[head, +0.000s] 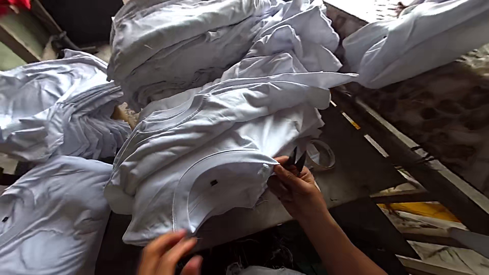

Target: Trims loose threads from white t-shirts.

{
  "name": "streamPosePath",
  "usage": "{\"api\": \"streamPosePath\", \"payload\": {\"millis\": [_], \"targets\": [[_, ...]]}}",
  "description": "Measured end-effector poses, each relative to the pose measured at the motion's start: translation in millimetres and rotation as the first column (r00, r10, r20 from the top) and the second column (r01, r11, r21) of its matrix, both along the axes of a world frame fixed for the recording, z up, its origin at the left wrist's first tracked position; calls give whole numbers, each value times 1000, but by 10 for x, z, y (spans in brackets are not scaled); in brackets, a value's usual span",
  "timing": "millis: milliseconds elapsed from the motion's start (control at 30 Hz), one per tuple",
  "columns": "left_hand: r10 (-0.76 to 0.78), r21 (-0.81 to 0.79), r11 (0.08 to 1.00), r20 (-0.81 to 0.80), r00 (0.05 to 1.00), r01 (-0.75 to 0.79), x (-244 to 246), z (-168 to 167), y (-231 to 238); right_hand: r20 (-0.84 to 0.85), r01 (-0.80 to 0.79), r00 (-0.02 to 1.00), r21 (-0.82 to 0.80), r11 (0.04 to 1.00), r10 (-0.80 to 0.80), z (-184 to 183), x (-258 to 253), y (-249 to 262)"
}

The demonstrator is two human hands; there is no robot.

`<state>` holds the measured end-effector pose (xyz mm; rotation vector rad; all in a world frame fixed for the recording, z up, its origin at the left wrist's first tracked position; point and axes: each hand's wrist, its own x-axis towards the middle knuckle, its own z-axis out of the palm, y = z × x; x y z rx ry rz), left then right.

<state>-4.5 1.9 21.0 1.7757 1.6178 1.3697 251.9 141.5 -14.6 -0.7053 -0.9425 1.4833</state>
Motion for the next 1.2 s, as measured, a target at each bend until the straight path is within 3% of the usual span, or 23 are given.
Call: {"api": "streamPosePath", "payload": {"millis": [100,167,367,467,500,567,633,667,700,767,833,900,1033,1100,1167,1200], "targets": [[-120,92,990,99,988,111,698,-163,840,13,-13,1000,-9,1000,13,0,40,-45],[-200,68,979,152,968,191,995,-290,1136,5,-4,1000,-28,1000,4,-16,63,-69],[-236,178,968,389,890,179,950,-468,1109,27,63,998,-135,989,-60,-117,57,-56],[-263,166,964,468,844,208,922,-515,1031,190,99,977,-22,995,-93,-175,41,-49],[-283,150,959,503,817,240,925,-514,1009,375,109,915,126,986,-149,-207,79,-61],[-317,117,943,601,733,312,940,-512,982,684,75,624,429,900,-378,-243,184,-148],[-327,102,923,714,619,370,983,-531,967,744,4,406,579,815,-530,-239,246,-284],[-297,75,924,758,581,375,1008,-543,963,744,-12,376,600,800,-553,-240,249,-336],[-250,33,931,785,567,364,1028,-560,969,743,-6,405,585,811,-533,-238,244,-358],[-169,-37,942,806,567,334,1058,-560,1023,710,50,579,461,886,-402,-220,201,-300],[-122,-100,941,790,601,323,1092,-464,1085,587,84,776,266,960,-231,-207,96,-158],[-94,-173,926,757,647,336,1108,-348,1156,441,84,887,140,987,-138,-195,-4,-78],[-133,-246,902,623,771,354,1092,-291,1257,314,54,946,81,995,-77,-209,-20,-72],[-186,-203,940,370,910,274,1077,-331,1211,298,43,953,42,998,-54,-213,37,-76],[-174,-66,981,96,980,180,1038,-363,1118,410,88,902,138,987,-137,-247,98,-101],[-153,-19,988,62,986,155,998,-366,1077,527,110,818,249,962,-230,-276,144,-131]]}}
